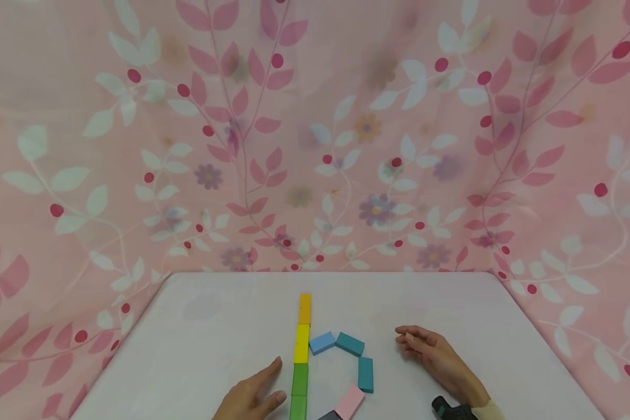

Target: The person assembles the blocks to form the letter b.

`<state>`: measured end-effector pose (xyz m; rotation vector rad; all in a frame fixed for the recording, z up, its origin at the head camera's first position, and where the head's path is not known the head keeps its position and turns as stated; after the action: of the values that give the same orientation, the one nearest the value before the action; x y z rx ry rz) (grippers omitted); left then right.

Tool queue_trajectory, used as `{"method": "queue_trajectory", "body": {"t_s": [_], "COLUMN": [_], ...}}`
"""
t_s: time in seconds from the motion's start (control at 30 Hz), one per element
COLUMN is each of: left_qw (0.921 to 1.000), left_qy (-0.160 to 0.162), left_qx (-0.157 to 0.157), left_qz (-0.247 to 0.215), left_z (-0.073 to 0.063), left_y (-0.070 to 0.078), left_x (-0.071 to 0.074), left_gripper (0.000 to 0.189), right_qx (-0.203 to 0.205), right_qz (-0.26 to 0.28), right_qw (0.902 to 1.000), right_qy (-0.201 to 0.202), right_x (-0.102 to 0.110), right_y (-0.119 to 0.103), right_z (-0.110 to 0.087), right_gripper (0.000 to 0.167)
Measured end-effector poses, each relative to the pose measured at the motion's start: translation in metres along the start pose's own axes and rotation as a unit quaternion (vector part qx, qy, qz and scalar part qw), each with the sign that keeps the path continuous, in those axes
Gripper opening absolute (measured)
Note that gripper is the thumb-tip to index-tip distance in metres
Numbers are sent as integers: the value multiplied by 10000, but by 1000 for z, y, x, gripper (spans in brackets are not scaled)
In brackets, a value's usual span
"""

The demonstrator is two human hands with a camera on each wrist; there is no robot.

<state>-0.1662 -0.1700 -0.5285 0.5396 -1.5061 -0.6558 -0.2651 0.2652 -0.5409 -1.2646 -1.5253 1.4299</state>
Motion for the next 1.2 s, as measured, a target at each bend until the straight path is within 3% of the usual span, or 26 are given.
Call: {"method": "queue_trajectory", "body": {"t_s": [0.1, 0.23, 0.37, 0.57, 0.8, 1.03, 1.2], "left_qw": [10000, 9995, 9997, 9998, 9999, 9998, 9995], "left_qy": [92, 273, 236, 18, 22, -82, 80], "left_qx": [24, -166, -109, 160, 39, 118, -117], "left_qz": [15, 59, -7, -109, 108, 147, 284], "left_z": [2, 3, 3, -2, -1, 2, 3], "left_y": [-4, -7, -9, -10, -6, -4, -2], "left_x": [1, 4, 4, 0, -1, -3, -3], "left_gripper": [77, 72, 71, 74, 75, 74, 75], "right_qx": [62, 163, 40, -149, -95, -82, 41], "right_qz": [257, 786, 1103, 945, 990, 948, 885], "right_qw": [9994, 9957, 9924, 9947, 9942, 9949, 9956], "right_qy": [-213, -470, -553, -368, -411, -333, -320], "right_x": [1, 1, -2, -3, -2, 0, 3], "right_y": [2, 3, 4, 4, 3, 2, 1], "right_z": [1, 2, -1, -5, -5, -5, -3], "right_gripper": [42, 43, 43, 42, 43, 43, 43]}}
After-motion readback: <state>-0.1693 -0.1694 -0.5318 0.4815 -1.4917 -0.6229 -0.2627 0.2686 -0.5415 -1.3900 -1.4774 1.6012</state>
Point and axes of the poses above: each hand's wrist, its own z-axis towards the middle knuckle, its own x-axis out of the back of the hand, y = z × x, the point moved 2 cm from there along z, towards the middle knuckle, and after that the axes turned 15 degrees about y, right-handed, at the moved point
